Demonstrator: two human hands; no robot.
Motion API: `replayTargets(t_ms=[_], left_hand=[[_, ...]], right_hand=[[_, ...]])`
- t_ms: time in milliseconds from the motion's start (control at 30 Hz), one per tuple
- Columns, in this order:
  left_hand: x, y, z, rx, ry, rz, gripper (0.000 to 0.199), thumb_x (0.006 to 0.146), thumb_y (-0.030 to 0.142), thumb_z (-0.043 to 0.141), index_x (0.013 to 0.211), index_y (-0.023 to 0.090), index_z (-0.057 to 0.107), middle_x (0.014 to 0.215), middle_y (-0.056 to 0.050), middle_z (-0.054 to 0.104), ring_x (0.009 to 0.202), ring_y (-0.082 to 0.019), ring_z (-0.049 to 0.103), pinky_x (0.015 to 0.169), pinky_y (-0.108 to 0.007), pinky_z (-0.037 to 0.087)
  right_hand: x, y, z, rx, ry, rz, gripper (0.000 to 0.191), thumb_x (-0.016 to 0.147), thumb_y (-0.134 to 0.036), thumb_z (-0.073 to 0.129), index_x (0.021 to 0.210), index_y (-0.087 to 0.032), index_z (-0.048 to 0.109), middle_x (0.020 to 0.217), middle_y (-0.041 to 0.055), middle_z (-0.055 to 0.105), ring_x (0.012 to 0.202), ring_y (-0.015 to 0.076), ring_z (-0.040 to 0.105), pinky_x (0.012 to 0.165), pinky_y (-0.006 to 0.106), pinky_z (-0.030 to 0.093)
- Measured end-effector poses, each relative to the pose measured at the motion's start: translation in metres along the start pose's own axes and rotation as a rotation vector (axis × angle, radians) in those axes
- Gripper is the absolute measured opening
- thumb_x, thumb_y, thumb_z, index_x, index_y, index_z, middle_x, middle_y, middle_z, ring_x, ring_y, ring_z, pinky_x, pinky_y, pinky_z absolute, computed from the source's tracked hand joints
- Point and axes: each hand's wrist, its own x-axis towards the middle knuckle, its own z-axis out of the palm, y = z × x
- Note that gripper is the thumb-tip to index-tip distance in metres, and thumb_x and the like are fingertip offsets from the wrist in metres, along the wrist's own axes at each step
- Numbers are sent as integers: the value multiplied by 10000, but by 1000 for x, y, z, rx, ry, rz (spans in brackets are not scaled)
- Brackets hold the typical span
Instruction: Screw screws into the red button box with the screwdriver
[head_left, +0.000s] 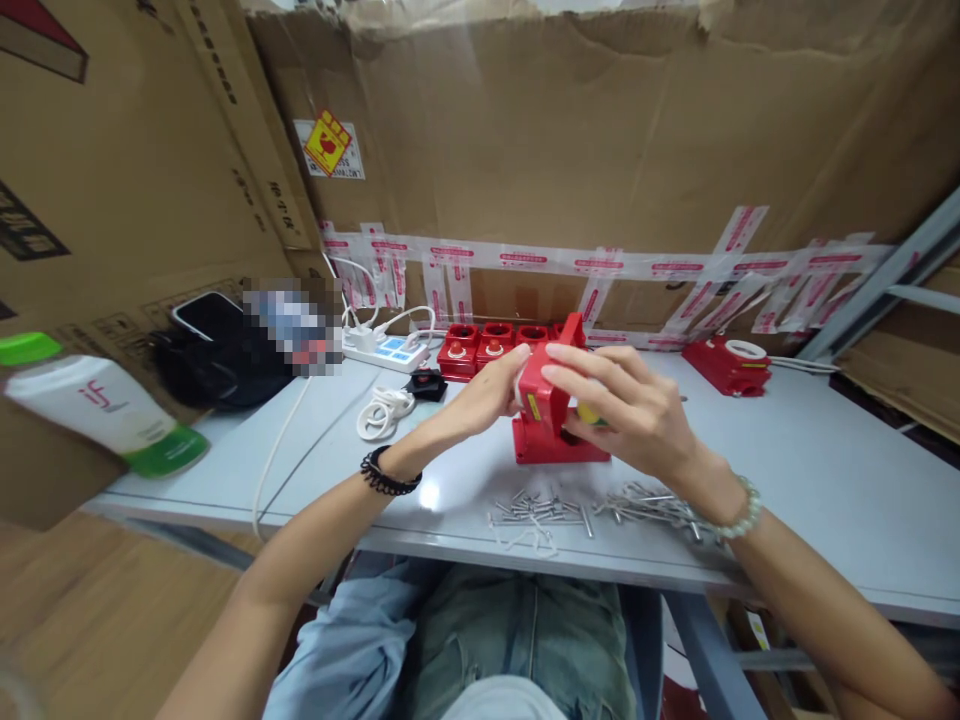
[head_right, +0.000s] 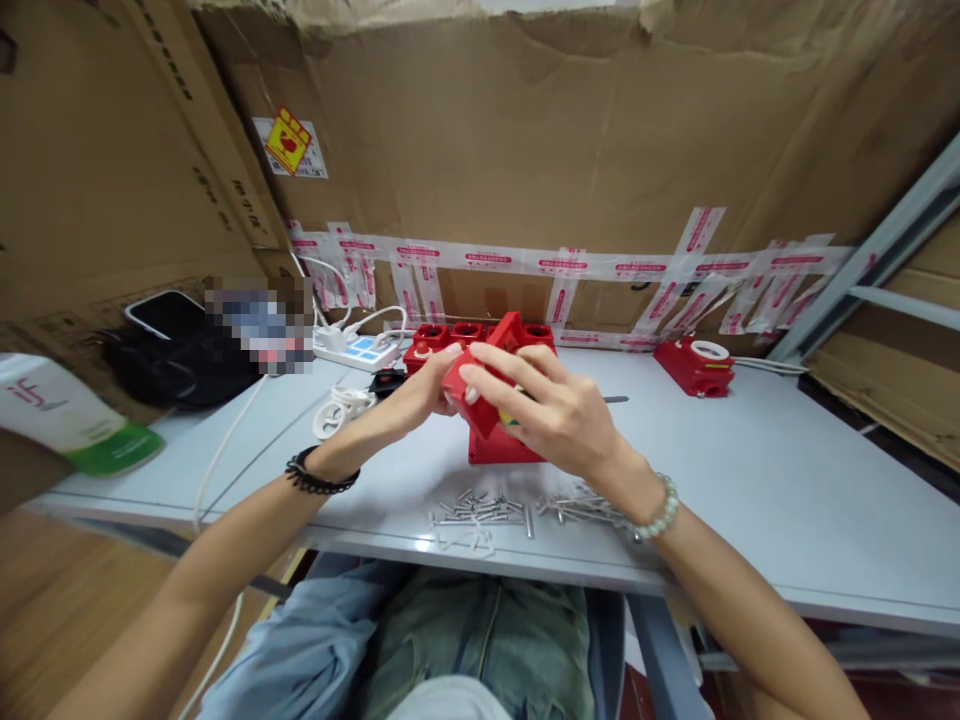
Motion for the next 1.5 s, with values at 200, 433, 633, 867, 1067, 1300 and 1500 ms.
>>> replayTargets(t_ms=[200, 433, 633, 867, 1067, 1300, 1500], left_hand=[[-12, -1, -1, 17, 128, 269, 483, 967, 606, 361, 1229, 212, 458, 1220, -116, 574, 1026, -215, 594, 885, -402, 523], [-17, 9, -8, 202, 75, 494, 481, 952, 330, 527, 1412, 264, 403, 1379, -120, 510, 1224, -246, 505, 925, -384, 517], [-13, 4, -13, 276, 82, 440, 471, 938, 390, 589, 1357, 209, 472, 1250, -114, 620, 1098, -218, 589, 962, -397, 490], [-11, -4, -7, 222, 119, 16, 621, 1016, 552, 232, 637, 175, 547, 659, -33, 610, 651, -159, 582, 685, -328, 483], [-13, 1, -14, 227, 152, 425, 368, 940, 456, 513, 1189, 186, 537, 1222, -128, 592, 1149, -230, 565, 911, -381, 510], [-12, 0, -16, 194, 51, 475, 499, 815, 257, 686, 1278, 193, 513, 1259, -131, 591, 1083, -215, 608, 863, -334, 534], [-13, -1, -16, 151, 41, 205, 322, 806, 390, 707, 994, 143, 623, 714, -1, 636, 640, -111, 567, 605, -244, 461]], right_hand=[[-3, 2, 3, 164, 107, 167, 653, 733, -255, 757, 1325, -253, 483, 1215, 109, 681, 1024, 267, 664, 846, 426, 571], [-8, 4, -1, 361, 105, 451, 742, 592, -456, 855, 1218, -231, 526, 1133, 96, 695, 970, 262, 693, 841, 401, 586], [-13, 11, -2, 421, 43, 449, 749, 611, -472, 856, 1246, -231, 541, 1203, 98, 677, 1032, 262, 676, 894, 410, 567], [-13, 7, 4, 293, -10, 192, 632, 755, -248, 760, 1329, -254, 492, 1277, 108, 656, 1065, 253, 648, 906, 434, 543], [-15, 9, 4, 303, 9, 300, 653, 706, -291, 798, 1295, -220, 524, 1180, 102, 687, 980, 240, 665, 851, 396, 562], [-16, 10, 5, 351, 51, 367, 755, 600, -435, 875, 1232, -173, 558, 1118, 123, 702, 966, 259, 680, 854, 402, 564], [-17, 11, 3, 380, 56, 385, 769, 588, -410, 885, 1244, -186, 551, 1137, 114, 695, 985, 258, 682, 865, 392, 571]])
